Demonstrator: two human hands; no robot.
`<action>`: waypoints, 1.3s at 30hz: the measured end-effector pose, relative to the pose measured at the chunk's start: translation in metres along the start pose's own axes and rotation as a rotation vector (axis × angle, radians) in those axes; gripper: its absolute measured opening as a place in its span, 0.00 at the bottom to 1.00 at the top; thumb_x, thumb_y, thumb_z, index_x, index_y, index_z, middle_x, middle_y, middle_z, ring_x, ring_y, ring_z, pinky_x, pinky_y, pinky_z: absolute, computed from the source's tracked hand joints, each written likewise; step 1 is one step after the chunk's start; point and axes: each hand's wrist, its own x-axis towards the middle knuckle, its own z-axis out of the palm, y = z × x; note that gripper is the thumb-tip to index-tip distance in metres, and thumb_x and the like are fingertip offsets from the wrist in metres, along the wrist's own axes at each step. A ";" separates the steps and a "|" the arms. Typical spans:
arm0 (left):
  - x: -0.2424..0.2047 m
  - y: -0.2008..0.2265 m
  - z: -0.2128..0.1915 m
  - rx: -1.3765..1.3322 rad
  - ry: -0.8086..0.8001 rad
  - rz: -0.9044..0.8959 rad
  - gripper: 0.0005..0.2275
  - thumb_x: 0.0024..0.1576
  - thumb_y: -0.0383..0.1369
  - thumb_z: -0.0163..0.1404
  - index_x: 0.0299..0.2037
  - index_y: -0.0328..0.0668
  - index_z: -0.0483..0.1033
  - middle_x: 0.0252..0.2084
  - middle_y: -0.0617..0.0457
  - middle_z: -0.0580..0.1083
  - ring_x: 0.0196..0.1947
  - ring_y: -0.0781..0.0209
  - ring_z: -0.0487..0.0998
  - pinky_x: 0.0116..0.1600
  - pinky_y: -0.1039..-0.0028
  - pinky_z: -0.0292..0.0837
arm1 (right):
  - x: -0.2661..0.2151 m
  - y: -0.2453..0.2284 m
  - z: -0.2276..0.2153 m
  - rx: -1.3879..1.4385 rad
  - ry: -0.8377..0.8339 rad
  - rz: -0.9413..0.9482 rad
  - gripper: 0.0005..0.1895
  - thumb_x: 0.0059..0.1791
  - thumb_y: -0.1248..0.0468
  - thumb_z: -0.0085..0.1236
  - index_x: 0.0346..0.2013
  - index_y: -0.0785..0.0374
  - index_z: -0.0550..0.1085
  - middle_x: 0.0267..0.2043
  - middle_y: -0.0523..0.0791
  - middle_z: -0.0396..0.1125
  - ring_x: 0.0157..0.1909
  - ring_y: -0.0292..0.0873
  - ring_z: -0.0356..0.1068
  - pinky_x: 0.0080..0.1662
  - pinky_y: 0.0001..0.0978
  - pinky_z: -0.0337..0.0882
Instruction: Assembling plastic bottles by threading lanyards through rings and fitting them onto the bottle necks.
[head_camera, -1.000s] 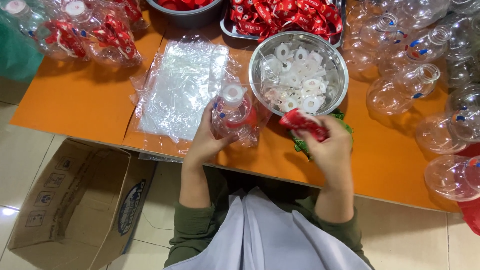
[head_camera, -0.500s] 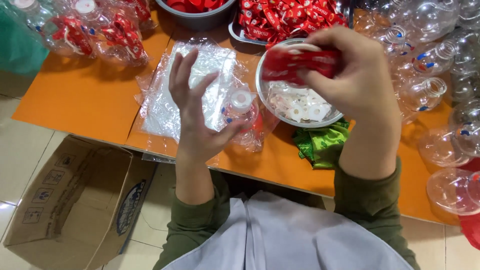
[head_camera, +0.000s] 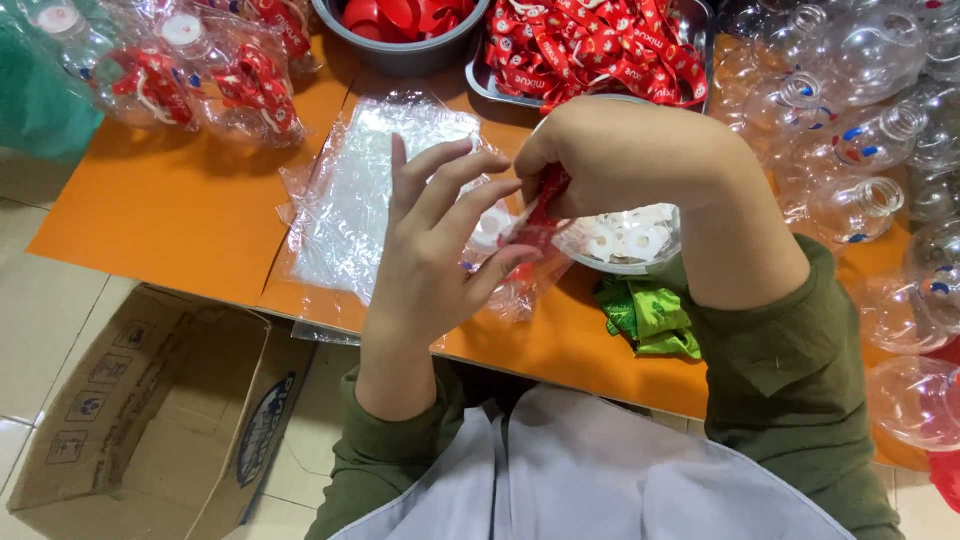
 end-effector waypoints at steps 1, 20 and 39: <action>-0.001 -0.003 -0.001 0.036 0.006 0.003 0.15 0.60 0.39 0.63 0.50 0.41 0.76 0.58 0.52 0.72 0.64 0.45 0.66 0.76 0.38 0.36 | 0.000 0.000 -0.002 0.045 -0.018 -0.008 0.05 0.42 0.62 0.67 0.31 0.53 0.79 0.23 0.40 0.72 0.27 0.38 0.66 0.33 0.33 0.66; 0.007 0.005 0.003 -0.126 0.021 0.110 0.06 0.63 0.25 0.48 0.34 0.40 0.76 0.54 0.44 0.73 0.58 0.40 0.70 0.74 0.32 0.38 | 0.021 -0.010 -0.001 0.053 -0.416 0.112 0.05 0.45 0.61 0.64 0.31 0.55 0.84 0.21 0.40 0.71 0.26 0.38 0.66 0.33 0.30 0.65; 0.005 0.010 0.009 -0.168 0.061 0.102 0.05 0.62 0.27 0.52 0.34 0.39 0.77 0.56 0.42 0.71 0.59 0.39 0.70 0.76 0.33 0.39 | 0.013 0.002 0.007 0.106 -0.291 -0.030 0.08 0.45 0.60 0.65 0.23 0.57 0.81 0.16 0.39 0.65 0.22 0.36 0.57 0.29 0.28 0.60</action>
